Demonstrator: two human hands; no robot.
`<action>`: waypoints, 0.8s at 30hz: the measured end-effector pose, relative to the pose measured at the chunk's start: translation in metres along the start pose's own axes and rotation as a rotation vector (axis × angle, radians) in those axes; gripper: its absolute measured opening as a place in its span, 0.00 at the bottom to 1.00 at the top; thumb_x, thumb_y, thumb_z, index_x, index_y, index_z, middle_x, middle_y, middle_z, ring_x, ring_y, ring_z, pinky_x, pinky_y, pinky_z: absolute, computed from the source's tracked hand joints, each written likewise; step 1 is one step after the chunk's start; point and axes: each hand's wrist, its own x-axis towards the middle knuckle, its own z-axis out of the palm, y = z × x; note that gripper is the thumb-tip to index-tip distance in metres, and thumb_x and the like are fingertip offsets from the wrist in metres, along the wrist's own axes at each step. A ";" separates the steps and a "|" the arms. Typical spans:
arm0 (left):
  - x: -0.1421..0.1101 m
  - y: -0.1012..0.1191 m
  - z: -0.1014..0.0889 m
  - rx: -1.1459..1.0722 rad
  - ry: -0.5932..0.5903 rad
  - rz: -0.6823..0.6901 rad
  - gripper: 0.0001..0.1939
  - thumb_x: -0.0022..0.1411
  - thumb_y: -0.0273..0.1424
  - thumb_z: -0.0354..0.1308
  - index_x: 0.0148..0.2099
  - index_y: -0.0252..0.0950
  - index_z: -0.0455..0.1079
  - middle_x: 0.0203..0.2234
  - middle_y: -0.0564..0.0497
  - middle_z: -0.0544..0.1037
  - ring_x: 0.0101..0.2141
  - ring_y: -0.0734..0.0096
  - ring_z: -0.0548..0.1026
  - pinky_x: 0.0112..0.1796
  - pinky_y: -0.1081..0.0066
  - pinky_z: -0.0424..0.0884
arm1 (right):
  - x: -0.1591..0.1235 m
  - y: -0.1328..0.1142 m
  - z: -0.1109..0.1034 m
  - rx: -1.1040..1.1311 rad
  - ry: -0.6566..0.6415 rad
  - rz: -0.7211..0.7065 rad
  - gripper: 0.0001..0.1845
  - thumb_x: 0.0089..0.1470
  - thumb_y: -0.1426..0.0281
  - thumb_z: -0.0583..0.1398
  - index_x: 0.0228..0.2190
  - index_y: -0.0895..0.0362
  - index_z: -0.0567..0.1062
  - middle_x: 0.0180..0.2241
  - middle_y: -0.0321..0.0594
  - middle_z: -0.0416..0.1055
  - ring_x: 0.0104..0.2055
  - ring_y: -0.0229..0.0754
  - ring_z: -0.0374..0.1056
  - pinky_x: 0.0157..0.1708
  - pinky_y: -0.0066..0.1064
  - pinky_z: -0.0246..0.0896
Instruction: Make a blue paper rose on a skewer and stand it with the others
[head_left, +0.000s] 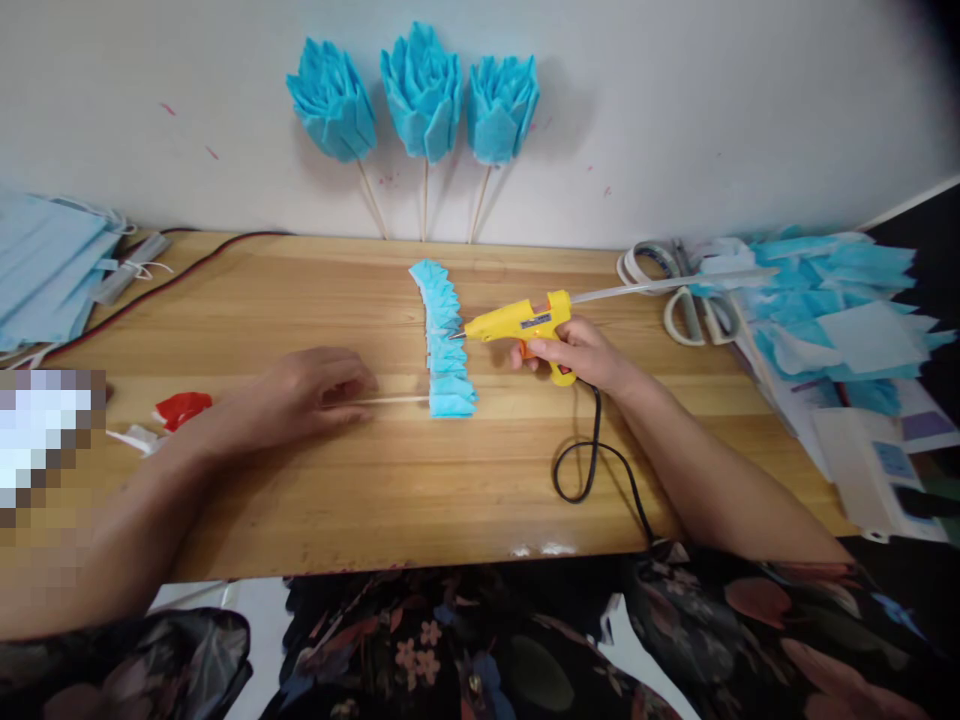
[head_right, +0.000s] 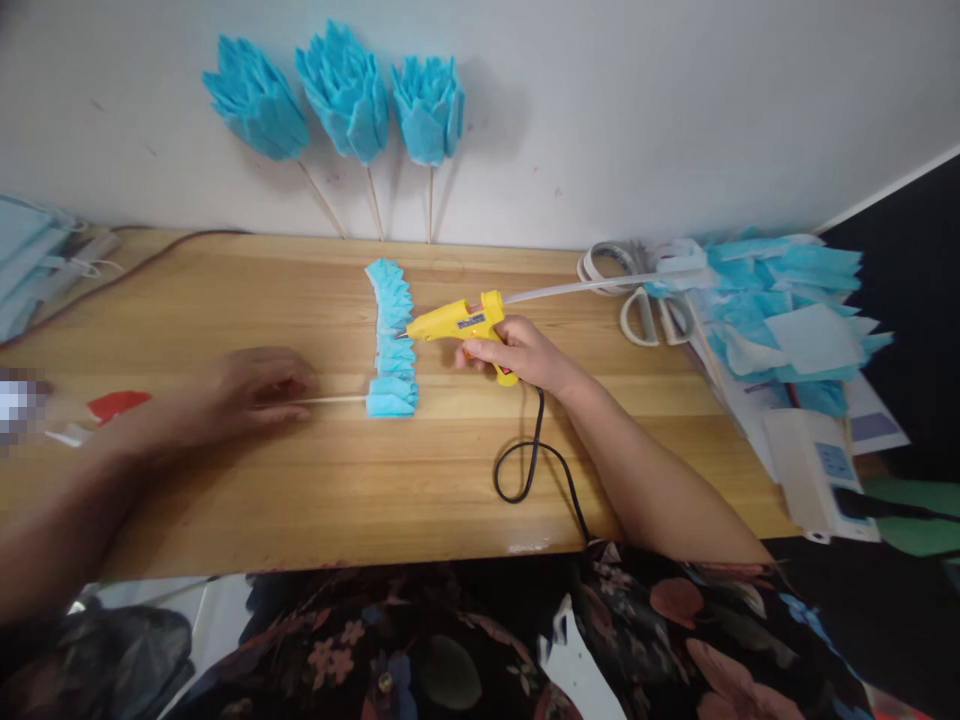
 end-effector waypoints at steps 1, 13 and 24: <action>0.000 0.000 0.000 -0.002 -0.001 -0.003 0.16 0.71 0.43 0.55 0.37 0.35 0.68 0.30 0.51 0.72 0.30 0.68 0.68 0.34 0.67 0.61 | 0.000 0.000 0.000 -0.003 0.000 0.006 0.27 0.58 0.46 0.64 0.31 0.58 0.81 0.32 0.42 0.79 0.28 0.35 0.67 0.26 0.28 0.62; 0.000 -0.006 0.000 -0.015 -0.021 0.019 0.16 0.71 0.45 0.55 0.40 0.37 0.71 0.31 0.50 0.74 0.31 0.67 0.70 0.35 0.67 0.63 | 0.001 -0.003 0.002 0.013 -0.022 -0.010 0.30 0.59 0.43 0.62 0.30 0.59 0.80 0.32 0.42 0.79 0.27 0.34 0.65 0.25 0.28 0.59; -0.001 -0.006 -0.001 -0.012 -0.019 0.021 0.14 0.71 0.43 0.55 0.41 0.37 0.72 0.32 0.50 0.74 0.32 0.67 0.70 0.35 0.67 0.64 | 0.003 0.001 0.001 -0.012 -0.052 -0.043 0.28 0.61 0.45 0.61 0.30 0.58 0.79 0.29 0.40 0.76 0.26 0.34 0.63 0.25 0.28 0.57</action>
